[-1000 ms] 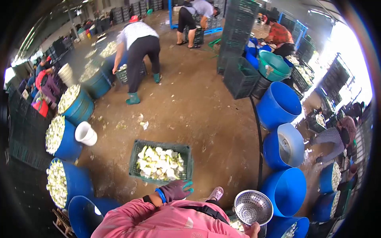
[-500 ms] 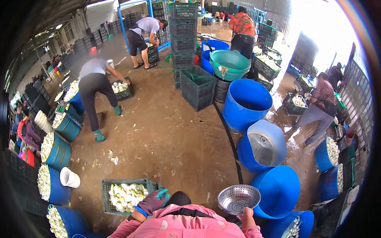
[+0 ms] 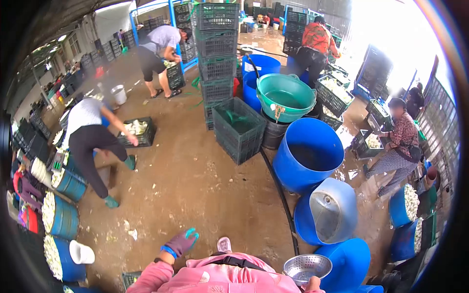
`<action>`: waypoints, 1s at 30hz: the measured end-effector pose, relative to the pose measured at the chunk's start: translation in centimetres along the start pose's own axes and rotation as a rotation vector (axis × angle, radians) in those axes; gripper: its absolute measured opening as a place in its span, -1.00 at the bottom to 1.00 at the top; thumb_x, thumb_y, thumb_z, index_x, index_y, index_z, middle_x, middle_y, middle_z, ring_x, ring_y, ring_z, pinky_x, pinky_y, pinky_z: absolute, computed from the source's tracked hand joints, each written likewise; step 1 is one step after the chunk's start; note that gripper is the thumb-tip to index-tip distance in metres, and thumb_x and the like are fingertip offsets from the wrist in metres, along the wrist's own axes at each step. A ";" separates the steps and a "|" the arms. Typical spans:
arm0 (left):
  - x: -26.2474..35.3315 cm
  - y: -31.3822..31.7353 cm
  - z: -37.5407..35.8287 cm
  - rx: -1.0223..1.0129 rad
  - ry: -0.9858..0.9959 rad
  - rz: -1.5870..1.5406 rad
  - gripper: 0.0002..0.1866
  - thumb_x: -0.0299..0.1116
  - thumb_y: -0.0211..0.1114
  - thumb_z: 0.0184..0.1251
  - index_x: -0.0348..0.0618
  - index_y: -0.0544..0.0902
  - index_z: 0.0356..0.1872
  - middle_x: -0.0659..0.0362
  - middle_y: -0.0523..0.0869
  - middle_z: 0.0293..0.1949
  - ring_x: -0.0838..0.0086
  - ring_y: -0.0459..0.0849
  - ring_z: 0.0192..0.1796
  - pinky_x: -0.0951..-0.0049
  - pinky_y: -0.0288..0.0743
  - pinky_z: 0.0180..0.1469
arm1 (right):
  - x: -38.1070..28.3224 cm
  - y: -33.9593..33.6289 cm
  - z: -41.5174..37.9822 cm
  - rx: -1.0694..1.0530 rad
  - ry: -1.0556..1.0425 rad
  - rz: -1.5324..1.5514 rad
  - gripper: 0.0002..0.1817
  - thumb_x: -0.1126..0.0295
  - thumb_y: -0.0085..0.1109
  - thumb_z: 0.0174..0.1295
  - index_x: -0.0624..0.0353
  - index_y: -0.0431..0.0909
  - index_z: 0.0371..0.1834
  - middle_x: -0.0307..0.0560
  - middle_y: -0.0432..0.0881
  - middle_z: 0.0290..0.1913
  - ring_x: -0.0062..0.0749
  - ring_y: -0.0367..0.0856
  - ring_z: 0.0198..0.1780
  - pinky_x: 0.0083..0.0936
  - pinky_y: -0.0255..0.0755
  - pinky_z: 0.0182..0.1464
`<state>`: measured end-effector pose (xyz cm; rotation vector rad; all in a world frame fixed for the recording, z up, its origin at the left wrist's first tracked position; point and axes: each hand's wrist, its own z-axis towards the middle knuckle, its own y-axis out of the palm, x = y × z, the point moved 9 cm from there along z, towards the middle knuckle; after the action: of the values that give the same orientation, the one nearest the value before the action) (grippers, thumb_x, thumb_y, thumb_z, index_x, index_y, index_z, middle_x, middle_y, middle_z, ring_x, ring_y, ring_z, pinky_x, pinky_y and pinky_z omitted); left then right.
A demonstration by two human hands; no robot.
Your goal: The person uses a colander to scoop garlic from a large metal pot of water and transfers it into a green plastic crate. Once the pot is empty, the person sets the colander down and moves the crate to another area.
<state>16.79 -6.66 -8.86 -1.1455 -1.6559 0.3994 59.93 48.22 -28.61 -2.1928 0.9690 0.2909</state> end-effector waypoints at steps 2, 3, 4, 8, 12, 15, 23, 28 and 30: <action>3.6 -2.8 5.7 -0.009 0.054 0.041 -0.43 0.04 0.03 0.17 -0.21 0.44 0.06 -0.15 0.49 0.00 -0.02 0.46 0.04 0.19 0.36 0.08 | -2.5 1.2 -0.2 0.058 -0.096 -0.221 -0.74 0.36 -0.09 0.08 0.15 0.52 -0.20 0.06 0.58 -0.18 -0.02 0.55 -0.15 0.03 0.41 -0.23; 6.0 -4.5 8.7 0.007 0.117 0.112 -0.43 0.04 0.04 0.17 -0.21 0.45 0.05 -0.15 0.50 0.00 -0.03 0.46 0.03 0.17 0.37 0.06 | -3.7 1.9 -0.3 0.082 -0.137 -0.345 -0.74 0.35 -0.08 0.08 0.14 0.53 -0.21 0.05 0.58 -0.18 -0.03 0.55 -0.14 0.02 0.41 -0.22; 8.0 -5.7 11.8 0.048 0.191 0.098 -0.44 0.03 0.04 0.17 -0.21 0.45 0.05 -0.15 0.50 -0.01 -0.03 0.46 0.03 0.18 0.36 0.07 | -4.7 2.6 -0.4 0.099 -0.168 -0.474 -0.74 0.34 -0.08 0.08 0.13 0.55 -0.22 0.04 0.58 -0.18 -0.03 0.55 -0.13 0.00 0.41 -0.21; 13.9 -7.1 23.5 0.049 0.297 0.018 -0.46 0.01 0.04 0.18 -0.20 0.45 0.05 -0.13 0.51 -0.01 0.02 0.46 0.05 0.22 0.33 0.11 | -8.2 6.5 0.4 0.123 -0.259 -1.014 -0.75 0.31 -0.05 0.06 0.09 0.59 -0.26 0.01 0.60 -0.19 -0.06 0.56 -0.10 -0.04 0.39 -0.16; 16.9 -5.9 33.0 -0.099 0.258 0.047 -0.44 0.02 0.01 0.19 -0.19 0.42 0.09 -0.10 0.51 0.01 0.05 0.44 0.08 0.26 0.30 0.14 | -13.0 12.3 5.1 0.082 -0.408 -1.523 -0.75 0.28 -0.03 0.05 0.05 0.64 -0.31 -0.02 0.62 -0.19 -0.09 0.56 -0.07 -0.09 0.38 -0.11; 15.2 -5.2 39.3 -0.180 0.158 0.198 -0.41 0.05 -0.01 0.18 -0.18 0.40 0.12 -0.08 0.49 0.04 0.09 0.44 0.10 0.26 0.29 0.15 | -14.2 16.1 15.0 0.005 -0.548 -1.730 -0.72 0.24 -0.01 0.04 0.03 0.65 -0.27 -0.09 0.63 -0.17 -0.14 0.56 -0.05 -0.15 0.34 -0.04; 16.6 -11.3 53.3 -0.117 0.060 0.380 -0.39 0.02 0.04 0.14 -0.14 0.33 0.16 -0.07 0.45 0.09 0.08 0.45 0.09 0.19 0.32 0.12 | -29.3 22.6 17.6 -0.040 -0.382 -1.380 -0.75 0.41 -0.07 0.03 0.30 0.59 -0.35 0.16 0.60 -0.26 -0.07 0.60 -0.18 -0.28 0.43 -0.11; 21.5 -12.0 64.5 -0.196 0.223 0.612 -0.39 -0.05 0.08 0.09 -0.15 0.29 0.16 0.03 0.36 0.16 0.15 0.36 0.17 0.19 0.30 0.11 | -30.1 23.4 13.1 0.058 -0.235 -0.529 -0.64 0.35 -0.06 0.04 0.37 0.45 -0.14 0.23 0.58 -0.23 0.08 0.54 -0.13 -0.25 0.41 -0.11; 22.6 -11.2 69.8 -0.214 0.361 0.782 -0.38 -0.06 0.09 0.10 -0.10 0.28 0.18 0.07 0.31 0.20 0.18 0.29 0.22 0.20 0.24 0.17 | -38.0 25.9 -1.7 0.303 -0.248 -0.496 -0.65 0.34 -0.11 0.05 0.32 0.45 -0.13 0.27 0.56 -0.21 0.14 0.51 -0.11 -0.21 0.38 -0.11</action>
<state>-49.82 25.08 -16.66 -1.8936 -0.9026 0.4685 14.94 56.14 -23.49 -1.9792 0.2931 0.1620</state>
